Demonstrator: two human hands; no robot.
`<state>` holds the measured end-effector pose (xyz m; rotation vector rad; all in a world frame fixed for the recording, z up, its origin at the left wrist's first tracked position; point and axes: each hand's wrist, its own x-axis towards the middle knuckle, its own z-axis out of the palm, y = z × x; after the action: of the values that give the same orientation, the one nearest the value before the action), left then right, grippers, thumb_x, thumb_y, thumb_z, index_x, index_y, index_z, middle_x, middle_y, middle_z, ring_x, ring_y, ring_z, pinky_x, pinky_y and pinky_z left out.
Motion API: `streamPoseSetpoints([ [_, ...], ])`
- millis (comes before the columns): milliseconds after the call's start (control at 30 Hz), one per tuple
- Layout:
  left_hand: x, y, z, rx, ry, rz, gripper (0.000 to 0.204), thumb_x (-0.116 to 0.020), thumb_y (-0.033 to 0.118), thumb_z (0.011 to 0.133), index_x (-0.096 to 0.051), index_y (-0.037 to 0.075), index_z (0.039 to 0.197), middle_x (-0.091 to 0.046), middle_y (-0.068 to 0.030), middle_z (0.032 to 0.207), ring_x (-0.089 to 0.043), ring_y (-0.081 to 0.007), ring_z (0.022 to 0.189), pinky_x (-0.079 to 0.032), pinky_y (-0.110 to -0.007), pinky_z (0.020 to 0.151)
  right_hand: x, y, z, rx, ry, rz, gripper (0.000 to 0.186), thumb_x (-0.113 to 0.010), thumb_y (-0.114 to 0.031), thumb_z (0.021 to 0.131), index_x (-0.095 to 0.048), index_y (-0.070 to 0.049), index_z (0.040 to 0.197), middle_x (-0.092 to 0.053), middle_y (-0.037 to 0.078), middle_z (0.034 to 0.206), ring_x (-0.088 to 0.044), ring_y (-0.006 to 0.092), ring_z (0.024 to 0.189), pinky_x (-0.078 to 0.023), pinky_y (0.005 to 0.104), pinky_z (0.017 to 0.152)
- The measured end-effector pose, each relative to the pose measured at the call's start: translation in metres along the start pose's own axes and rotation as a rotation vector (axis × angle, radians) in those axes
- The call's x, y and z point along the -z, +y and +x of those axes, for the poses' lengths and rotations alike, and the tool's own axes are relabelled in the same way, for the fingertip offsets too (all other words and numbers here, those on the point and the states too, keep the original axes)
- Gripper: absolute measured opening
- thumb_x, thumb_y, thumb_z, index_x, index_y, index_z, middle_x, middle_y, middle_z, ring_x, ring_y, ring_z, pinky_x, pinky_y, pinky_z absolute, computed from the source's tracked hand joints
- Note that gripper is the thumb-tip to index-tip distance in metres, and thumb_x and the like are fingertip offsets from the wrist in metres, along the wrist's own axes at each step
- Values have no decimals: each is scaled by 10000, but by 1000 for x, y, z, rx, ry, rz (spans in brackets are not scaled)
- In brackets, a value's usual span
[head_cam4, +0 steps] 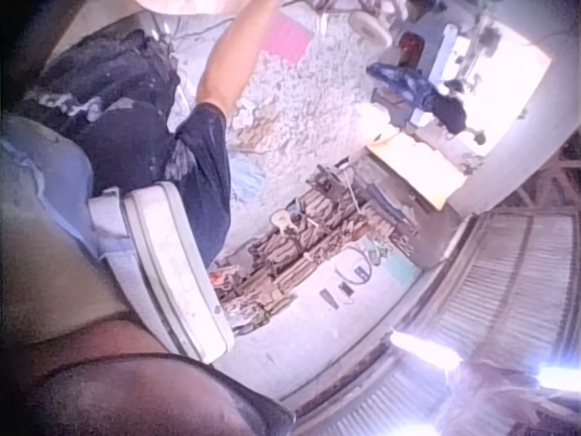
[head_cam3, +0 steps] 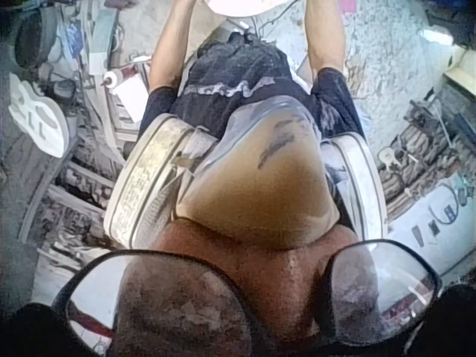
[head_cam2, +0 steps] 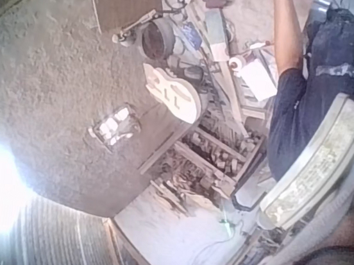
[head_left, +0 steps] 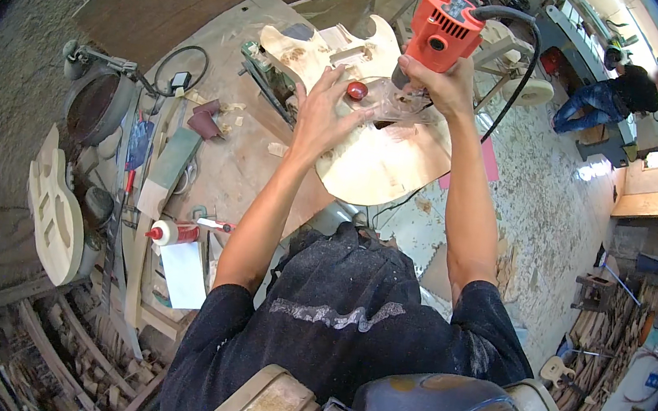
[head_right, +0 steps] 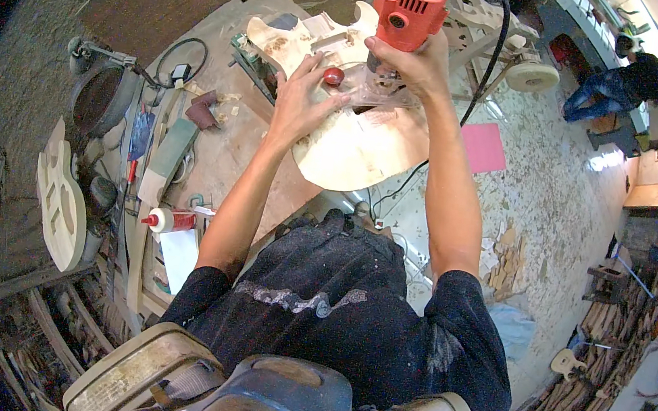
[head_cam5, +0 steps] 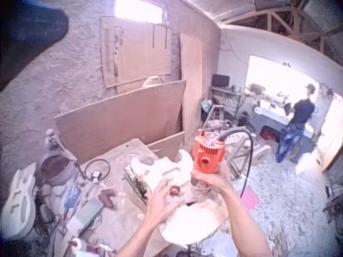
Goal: The person uses a handheld router to cut out the pickup cavities on a wooden guitar body.
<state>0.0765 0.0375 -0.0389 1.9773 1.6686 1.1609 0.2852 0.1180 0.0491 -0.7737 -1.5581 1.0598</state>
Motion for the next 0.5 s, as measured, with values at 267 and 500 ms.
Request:
streamPoseSetpoints([
  [267,-1,1,0,18,-27,10,606,-845,472,768,-741,124,1253,-472,-204,1569,-331,-388,1522,-109,-719,1198,6,-4,-3,-24,-12,-25,366,-875,-115,782,-697,60,1048,-712,80,847,-667,132,658,-622,313,554],
  [500,2,2,0,11,-54,34,648,-860,498,732,-745,132,1254,-458,-198,1582,-323,-382,1527,-112,-723,1195,7,-8,-12,-14,12,-10,392,-893,-122,772,-681,41,1059,-718,71,860,-680,136,660,-589,293,533],
])
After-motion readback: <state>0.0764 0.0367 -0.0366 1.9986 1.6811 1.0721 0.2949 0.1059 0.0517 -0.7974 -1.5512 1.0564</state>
